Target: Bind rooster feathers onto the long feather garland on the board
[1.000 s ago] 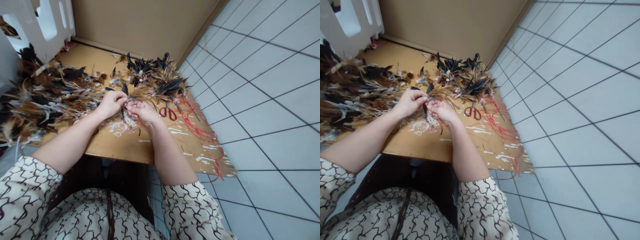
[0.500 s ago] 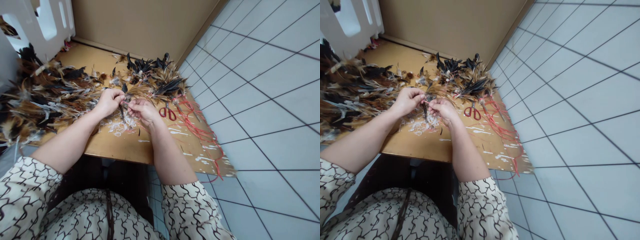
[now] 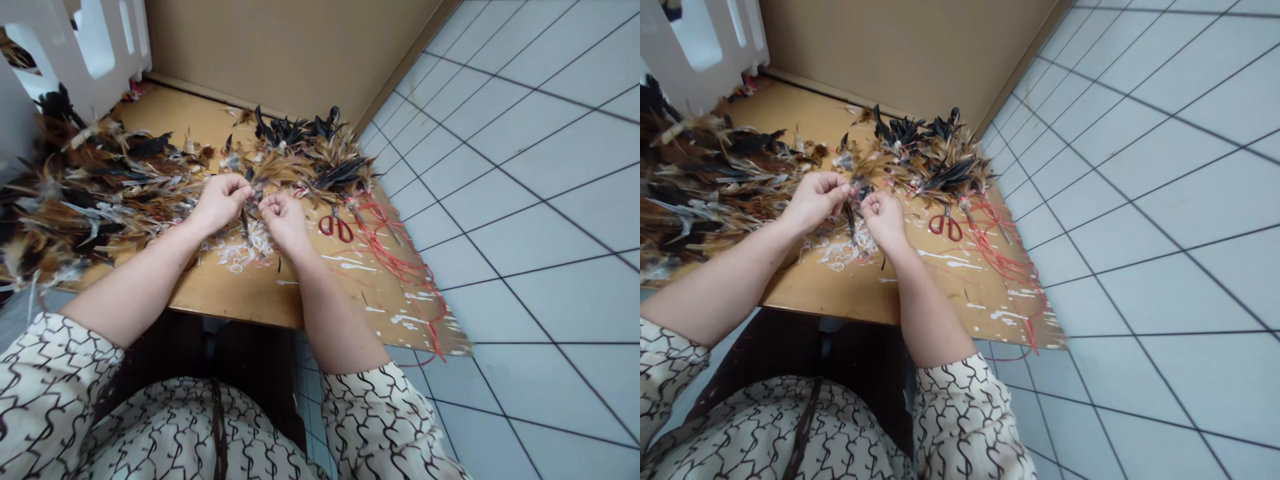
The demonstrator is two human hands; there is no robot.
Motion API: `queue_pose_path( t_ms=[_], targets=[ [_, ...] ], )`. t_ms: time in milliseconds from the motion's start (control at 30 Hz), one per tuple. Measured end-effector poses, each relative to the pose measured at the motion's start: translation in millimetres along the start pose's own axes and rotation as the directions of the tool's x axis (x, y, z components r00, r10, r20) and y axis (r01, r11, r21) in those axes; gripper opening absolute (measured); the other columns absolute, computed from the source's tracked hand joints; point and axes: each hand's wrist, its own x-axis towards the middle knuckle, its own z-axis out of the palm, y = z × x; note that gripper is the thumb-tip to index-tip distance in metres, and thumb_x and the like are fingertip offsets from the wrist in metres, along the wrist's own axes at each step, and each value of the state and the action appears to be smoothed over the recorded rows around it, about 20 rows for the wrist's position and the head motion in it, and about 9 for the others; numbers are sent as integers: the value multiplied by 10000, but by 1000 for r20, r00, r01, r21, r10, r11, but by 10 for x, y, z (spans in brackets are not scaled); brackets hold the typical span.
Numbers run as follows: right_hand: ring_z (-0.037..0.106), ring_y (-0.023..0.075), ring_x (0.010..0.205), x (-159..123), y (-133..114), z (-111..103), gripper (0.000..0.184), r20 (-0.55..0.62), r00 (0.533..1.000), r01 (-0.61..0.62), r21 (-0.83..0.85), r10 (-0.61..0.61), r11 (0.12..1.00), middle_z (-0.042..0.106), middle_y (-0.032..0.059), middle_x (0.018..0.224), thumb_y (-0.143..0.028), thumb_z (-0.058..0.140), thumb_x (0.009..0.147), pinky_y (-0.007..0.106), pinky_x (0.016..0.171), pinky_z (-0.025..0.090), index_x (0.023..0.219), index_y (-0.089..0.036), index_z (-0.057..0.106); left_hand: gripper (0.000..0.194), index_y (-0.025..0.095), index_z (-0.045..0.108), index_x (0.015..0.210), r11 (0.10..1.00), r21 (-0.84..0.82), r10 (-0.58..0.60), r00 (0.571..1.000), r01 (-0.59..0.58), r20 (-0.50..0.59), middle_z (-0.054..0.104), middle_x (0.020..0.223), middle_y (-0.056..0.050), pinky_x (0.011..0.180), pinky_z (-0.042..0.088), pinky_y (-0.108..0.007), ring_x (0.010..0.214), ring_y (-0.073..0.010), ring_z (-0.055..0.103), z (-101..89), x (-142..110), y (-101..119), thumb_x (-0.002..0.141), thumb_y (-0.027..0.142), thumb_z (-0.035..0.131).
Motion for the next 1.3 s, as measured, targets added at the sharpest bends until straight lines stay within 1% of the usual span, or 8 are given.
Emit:
queue_pose_path(
  t_ms=[167,400,600,767,900,1067,1167,1300],
  targets=[
    [352,74,469,3,25,0,99,26,997,79,-110,-77,991,380,-75,473,-145,489,709,230,520,279,626,-192,464,242,162,504,591,993,30,-112,992,110,54,396,330,64,400,268,-185,316,-72,359,23,-15,24,820,98,460],
    [396,92,508,11,39,-9,69,4,994,107,-172,-108,979,424,-53,519,-177,485,722,244,550,314,656,-193,475,264,153,482,582,990,-3,-141,984,142,108,454,397,62,393,287,-168,317,-42,360,9,18,-42,829,61,459],
    [397,97,503,16,60,-8,75,-22,992,121,-212,-128,970,432,-53,516,-181,480,730,250,559,317,656,-197,474,291,156,466,549,985,32,-174,976,171,131,442,379,63,382,266,-174,307,-42,349,15,3,-10,819,46,453],
    [409,99,516,23,58,-11,82,-25,993,109,-247,-118,963,451,-50,523,-183,489,740,251,562,315,659,-192,486,289,163,463,527,988,74,-142,978,132,156,418,357,63,399,248,-186,315,-46,330,14,-4,-14,797,65,480],
    [406,97,518,22,40,-5,88,-24,996,71,-276,-81,959,450,-46,531,-180,504,744,252,565,307,657,-184,491,271,171,467,521,979,199,-77,987,47,143,402,376,63,456,283,-206,376,-67,347,4,23,-65,782,101,491],
    [376,93,503,-3,8,-2,103,42,998,64,-306,-53,950,433,-49,520,-218,531,744,253,545,281,650,-175,530,156,153,578,598,868,490,68,996,-85,53,543,540,10,593,363,-251,550,-120,459,-47,75,-145,743,140,521],
    [370,88,504,-23,-9,-8,126,94,993,101,-308,-75,946,435,-48,522,-241,540,746,248,539,278,642,-171,546,172,145,664,715,761,636,111,991,-131,72,647,676,-48,656,400,-278,660,-172,548,-68,97,-195,759,170,499],
    [399,95,541,-46,-12,-35,144,120,974,221,-316,-192,923,472,-34,555,-254,533,765,245,569,297,659,-168,579,230,156,702,805,643,738,166,978,-205,127,700,783,-83,703,430,-282,783,-212,611,-64,113,-257,763,177,476]
  ],
)
